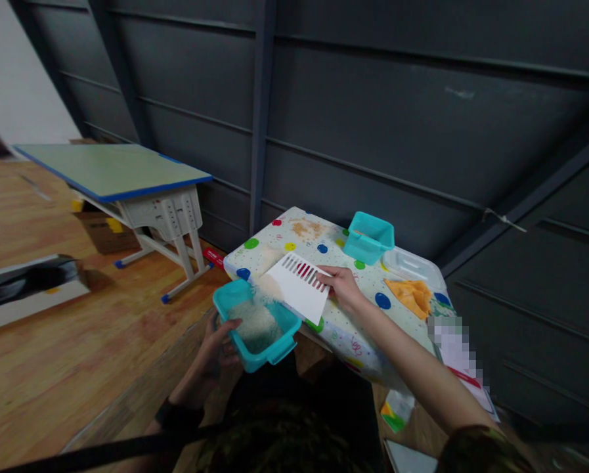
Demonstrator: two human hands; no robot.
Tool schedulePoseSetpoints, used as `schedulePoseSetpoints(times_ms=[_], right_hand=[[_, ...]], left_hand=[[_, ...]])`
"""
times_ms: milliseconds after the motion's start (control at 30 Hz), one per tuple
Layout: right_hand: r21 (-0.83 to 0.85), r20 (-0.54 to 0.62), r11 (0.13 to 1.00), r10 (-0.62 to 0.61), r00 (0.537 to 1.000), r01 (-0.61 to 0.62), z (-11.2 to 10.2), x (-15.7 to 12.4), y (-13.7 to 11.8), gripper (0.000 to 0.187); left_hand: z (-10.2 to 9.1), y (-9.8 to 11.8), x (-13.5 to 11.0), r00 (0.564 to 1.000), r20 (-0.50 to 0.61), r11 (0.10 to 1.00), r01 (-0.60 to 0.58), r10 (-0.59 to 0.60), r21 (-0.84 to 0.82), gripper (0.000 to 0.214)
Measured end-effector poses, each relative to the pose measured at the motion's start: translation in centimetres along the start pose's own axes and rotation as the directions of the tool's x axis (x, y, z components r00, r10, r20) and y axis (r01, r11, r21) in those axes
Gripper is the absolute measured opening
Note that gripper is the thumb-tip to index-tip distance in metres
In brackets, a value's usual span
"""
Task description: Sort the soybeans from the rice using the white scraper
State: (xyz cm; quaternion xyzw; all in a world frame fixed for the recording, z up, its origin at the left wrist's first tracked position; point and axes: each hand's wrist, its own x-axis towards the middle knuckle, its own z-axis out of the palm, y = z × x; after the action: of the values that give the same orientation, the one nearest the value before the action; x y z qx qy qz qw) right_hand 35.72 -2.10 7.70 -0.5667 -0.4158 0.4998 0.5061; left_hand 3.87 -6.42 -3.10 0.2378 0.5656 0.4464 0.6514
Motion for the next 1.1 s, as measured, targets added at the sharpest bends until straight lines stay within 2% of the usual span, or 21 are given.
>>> schedulePoseSetpoints(times_ms=[100, 200, 300, 433, 533, 633, 733, 967, 1100], right_hand=[[-0.054, 0.079, 0.997, -0.051, 0.996, 0.056, 0.3, -0.9, 0.4, 0.052], [-0.074, 0.068, 0.991, -0.103, 0.992, 0.108, 0.0, -0.4, 0.0, 0.053], [-0.071, -0.077, 0.987, -0.147, 0.986, 0.142, -0.5, 1.9, -1.2, 0.047], [-0.126, -0.3, 0.986, -0.138, 0.944, 0.104, -0.5, 6.4, -2.5, 0.034], [-0.179, -0.358, 0.981, -0.14, 0.923, 0.079, 0.2, 9.1, -2.6, 0.031], [-0.201, -0.343, 0.978, -0.127, 0.931, 0.059, 0.8, 10.2, -2.2, 0.028], [-0.174, -0.289, 0.984, -0.089, 0.953, 0.039, 1.1, 9.9, -1.9, 0.027], [-0.095, -0.155, 0.995, 0.003, 0.988, -0.018, 1.7, 6.8, -2.0, 0.03], [-0.085, -0.06, 0.996, 0.01, 0.998, -0.015, 2.1, 4.9, -1.8, 0.035]], left_hand=[[-0.1, -0.2, 0.2, 1.0, 0.001, 0.999, -0.015, 0.015, 0.037, 0.093], [-0.3, -0.2, 0.2, 1.0, -0.008, 0.999, 0.006, -0.006, 0.043, 0.093], [-0.5, 0.1, 0.0, 1.0, 0.007, 0.999, 0.005, -0.005, 0.04, 0.092], [-0.8, 0.8, -0.5, 1.0, -0.008, 0.998, -0.017, 0.017, 0.058, 0.093], [-1.0, 1.2, -0.6, 0.999, -0.016, 0.998, -0.04, 0.041, 0.048, 0.097], [-1.2, 1.5, -0.7, 0.999, -0.019, 0.998, -0.046, 0.047, 0.039, 0.099], [-1.2, 1.7, -0.7, 0.999, -0.018, 0.998, -0.047, 0.048, 0.048, 0.094], [-1.1, 1.9, -0.9, 0.998, -0.01, 0.997, -0.064, 0.065, 0.043, 0.088], [-1.1, 1.9, -0.8, 0.998, -0.01, 0.997, -0.064, 0.064, 0.052, 0.084]])
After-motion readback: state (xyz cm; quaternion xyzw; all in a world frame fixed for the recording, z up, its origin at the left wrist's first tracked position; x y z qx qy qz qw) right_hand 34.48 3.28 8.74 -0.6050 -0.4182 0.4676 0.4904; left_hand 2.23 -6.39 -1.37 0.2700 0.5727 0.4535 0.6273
